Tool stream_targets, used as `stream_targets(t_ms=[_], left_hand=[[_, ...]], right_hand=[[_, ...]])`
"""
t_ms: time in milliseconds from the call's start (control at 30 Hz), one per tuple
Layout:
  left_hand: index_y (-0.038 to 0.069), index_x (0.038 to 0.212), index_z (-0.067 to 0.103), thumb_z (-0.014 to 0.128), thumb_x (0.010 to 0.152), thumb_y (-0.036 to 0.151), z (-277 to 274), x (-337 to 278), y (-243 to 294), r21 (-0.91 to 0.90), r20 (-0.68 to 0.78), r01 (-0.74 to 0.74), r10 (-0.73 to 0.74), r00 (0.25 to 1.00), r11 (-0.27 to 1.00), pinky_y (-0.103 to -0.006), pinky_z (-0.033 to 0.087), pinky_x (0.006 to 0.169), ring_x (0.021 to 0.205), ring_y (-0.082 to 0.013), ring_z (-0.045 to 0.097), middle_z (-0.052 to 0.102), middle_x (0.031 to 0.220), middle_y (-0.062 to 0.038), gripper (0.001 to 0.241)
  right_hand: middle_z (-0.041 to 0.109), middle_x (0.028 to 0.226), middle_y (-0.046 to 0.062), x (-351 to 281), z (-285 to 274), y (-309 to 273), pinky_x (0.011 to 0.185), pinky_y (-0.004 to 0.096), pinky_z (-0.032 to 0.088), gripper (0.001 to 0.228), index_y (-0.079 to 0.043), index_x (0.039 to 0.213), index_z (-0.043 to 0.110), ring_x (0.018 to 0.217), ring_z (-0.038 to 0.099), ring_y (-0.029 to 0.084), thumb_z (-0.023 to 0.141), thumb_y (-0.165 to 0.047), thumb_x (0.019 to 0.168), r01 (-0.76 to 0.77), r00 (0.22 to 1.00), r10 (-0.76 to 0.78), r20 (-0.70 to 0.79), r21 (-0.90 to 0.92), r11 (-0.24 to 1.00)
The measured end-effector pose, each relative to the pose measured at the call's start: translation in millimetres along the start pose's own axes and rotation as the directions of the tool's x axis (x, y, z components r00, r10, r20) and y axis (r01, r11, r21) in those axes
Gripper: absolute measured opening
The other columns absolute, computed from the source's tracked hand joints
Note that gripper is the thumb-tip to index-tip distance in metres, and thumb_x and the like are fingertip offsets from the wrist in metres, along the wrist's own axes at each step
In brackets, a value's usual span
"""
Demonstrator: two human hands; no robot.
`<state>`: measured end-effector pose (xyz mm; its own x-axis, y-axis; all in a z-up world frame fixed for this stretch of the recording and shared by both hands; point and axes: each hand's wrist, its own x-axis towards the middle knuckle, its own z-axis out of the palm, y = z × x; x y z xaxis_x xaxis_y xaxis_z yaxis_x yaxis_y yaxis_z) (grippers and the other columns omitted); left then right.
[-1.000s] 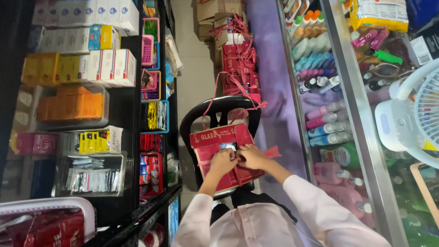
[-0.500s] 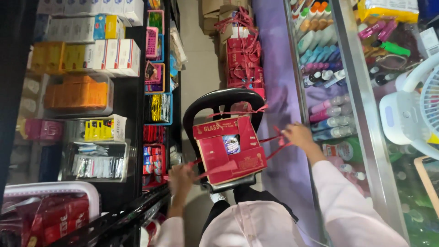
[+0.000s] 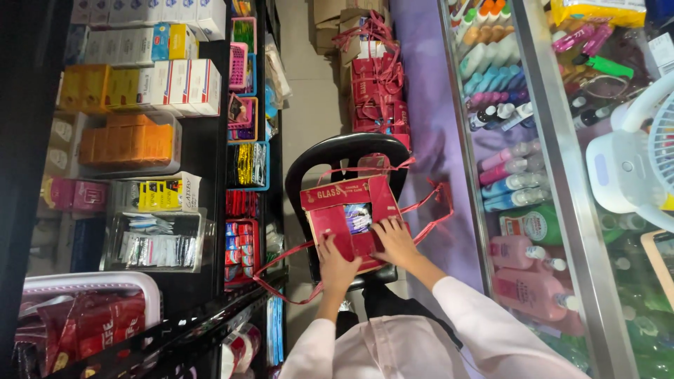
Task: The recorder is unboxing and organizing various products like milk powder, coffee mate, and feminine hygiene products onto retail shelves in a grocery store.
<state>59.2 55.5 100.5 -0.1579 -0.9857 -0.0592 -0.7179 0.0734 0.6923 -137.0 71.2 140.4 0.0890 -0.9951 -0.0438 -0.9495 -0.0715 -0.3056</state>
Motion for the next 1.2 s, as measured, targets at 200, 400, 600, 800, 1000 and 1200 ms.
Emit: stream_targets(t_ms=[200,400,600,800,1000,1200], left_hand=[[0.013,0.142,0.049,0.067,0.087,0.027,-39,-2,-74,-0.152,0.1,0.207,-0.193,0.976,0.966,-0.0489,0.056,0.085,0.098,-0.04,0.071,0.073,0.108,-0.02,0.059],[-0.008,0.136,0.044,0.063,0.077,0.009,-88,-13,-106,0.33,-0.306,-0.194,0.299,0.904,0.924,-0.0529,0.039,0.11,0.138,-0.0502,0.045,0.056,0.145,-0.026,0.064],[0.009,0.139,0.05,0.081,0.073,0.032,-41,-17,-77,0.445,0.231,-0.243,0.152,0.961,0.862,-0.055,0.024,0.126,0.153,-0.0412,0.026,0.034,0.159,-0.019,0.076],[0.007,0.161,0.015,0.088,0.058,0.074,-22,-30,-53,0.405,0.532,-0.09,-0.155,0.832,0.91,-0.0709,0.019,0.115,0.15,-0.0578,-0.004,-0.011,0.165,-0.03,0.143],[0.002,0.158,0.018,0.093,0.054,0.066,-5,-39,-57,0.496,0.488,-0.143,-0.138,0.862,0.857,-0.063,0.029,0.116,0.15,-0.0601,0.005,-0.011,0.165,-0.034,0.144],[0.002,0.153,0.025,0.1,0.055,0.033,20,-41,-68,0.426,0.3,-0.064,-0.074,0.951,0.902,-0.0505,0.038,0.116,0.145,-0.0569,0.024,0.0,0.162,-0.031,0.127]], right_hand=[[0.064,0.127,0.017,-18,54,48,0.096,0.048,0.051,0.077,-0.01,0.136,0.059,0.122,0.059,0.04,0.084,-0.042,0.071,0.087,0.979,-0.092,0.184,0.037,0.996],[0.073,0.12,0.013,-62,-23,0,0.097,0.041,0.055,0.075,-0.013,0.12,0.072,0.114,0.071,0.03,0.071,-0.072,0.075,-0.213,0.702,0.061,0.709,0.127,0.969],[0.048,0.148,0.021,-97,87,9,0.089,0.051,0.053,0.085,-0.008,0.147,0.046,0.114,0.058,0.041,0.069,-0.061,0.084,-0.287,0.832,0.188,0.522,0.115,0.951],[0.058,0.127,0.022,-45,84,-27,0.097,0.052,0.051,0.043,-0.001,0.124,0.057,0.119,0.057,0.043,0.066,-0.029,0.094,-0.294,0.948,0.302,-0.099,0.09,0.952],[0.047,0.136,0.036,-28,56,31,0.1,0.056,0.044,0.065,-0.004,0.146,0.051,0.124,0.047,0.052,0.07,-0.032,0.091,-0.425,0.759,0.481,-0.439,0.227,0.876],[0.056,0.137,0.023,-4,101,94,0.1,0.052,0.049,0.05,-0.014,0.146,0.051,0.117,0.059,0.045,0.063,-0.037,0.104,-0.645,0.751,0.657,0.066,0.287,0.709]])
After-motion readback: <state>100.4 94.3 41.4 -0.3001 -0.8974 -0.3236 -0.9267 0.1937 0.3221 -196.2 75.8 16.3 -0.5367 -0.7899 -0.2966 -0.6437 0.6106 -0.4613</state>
